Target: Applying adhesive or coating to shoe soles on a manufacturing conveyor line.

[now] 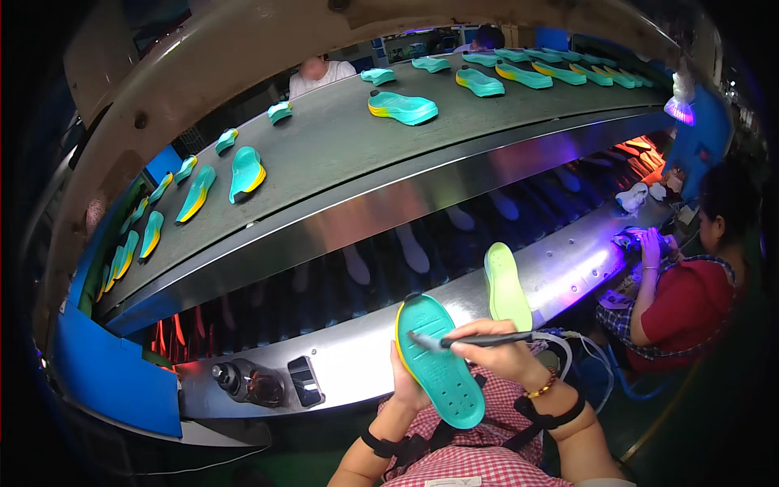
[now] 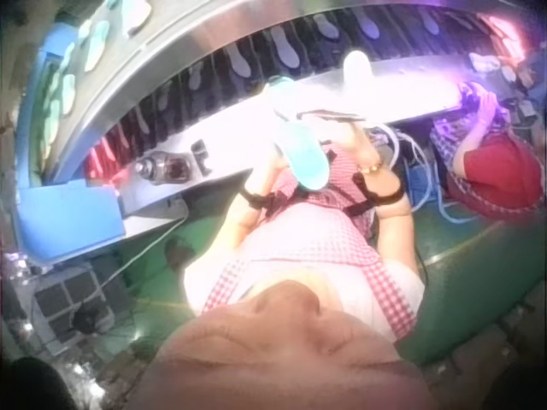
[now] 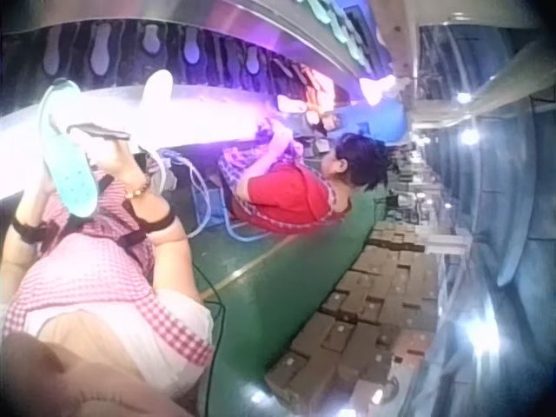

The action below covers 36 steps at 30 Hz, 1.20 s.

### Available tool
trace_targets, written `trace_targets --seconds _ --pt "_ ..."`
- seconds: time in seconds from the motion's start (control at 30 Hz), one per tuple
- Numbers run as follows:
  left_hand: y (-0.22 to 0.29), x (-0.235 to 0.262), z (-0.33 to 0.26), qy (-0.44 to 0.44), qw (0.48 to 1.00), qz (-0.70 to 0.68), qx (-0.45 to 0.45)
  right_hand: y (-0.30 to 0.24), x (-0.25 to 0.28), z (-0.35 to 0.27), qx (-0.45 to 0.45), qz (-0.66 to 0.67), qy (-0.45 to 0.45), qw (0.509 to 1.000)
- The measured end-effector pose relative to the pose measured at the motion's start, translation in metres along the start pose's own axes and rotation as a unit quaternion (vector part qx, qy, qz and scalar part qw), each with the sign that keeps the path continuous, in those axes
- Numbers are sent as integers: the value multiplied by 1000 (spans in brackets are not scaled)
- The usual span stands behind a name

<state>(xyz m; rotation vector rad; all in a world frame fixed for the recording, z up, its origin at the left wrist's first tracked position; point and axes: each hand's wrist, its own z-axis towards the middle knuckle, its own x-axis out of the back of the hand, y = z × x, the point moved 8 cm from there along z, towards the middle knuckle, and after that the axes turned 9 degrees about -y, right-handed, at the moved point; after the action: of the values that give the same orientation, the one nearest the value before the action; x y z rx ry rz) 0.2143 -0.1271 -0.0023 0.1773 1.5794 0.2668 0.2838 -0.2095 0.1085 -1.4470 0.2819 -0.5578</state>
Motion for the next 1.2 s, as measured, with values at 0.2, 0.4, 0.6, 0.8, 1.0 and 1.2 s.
trace_targets --seconds 0.2,0.4,0.6,0.8,1.0,1.2 --pt "22 -11 5 -10 994 58 -88 -7 -26 -7 38 46 -147 987" --pt "55 -19 3 12 970 84 -230 -30 -38 -24 204 -96 -232 946" --pt "76 -37 -1 33 954 109 -276 -25 -15 -22 161 -94 -151 971" --pt "84 -44 -2 19 945 142 -295 -7 3 -25 93 46 -111 988" --pt "83 -64 3 -60 945 193 -257 2 -5 -23 101 29 -184 977" --pt "32 -48 1 -27 978 139 -152 21 -9 -21 -55 376 -47 924"
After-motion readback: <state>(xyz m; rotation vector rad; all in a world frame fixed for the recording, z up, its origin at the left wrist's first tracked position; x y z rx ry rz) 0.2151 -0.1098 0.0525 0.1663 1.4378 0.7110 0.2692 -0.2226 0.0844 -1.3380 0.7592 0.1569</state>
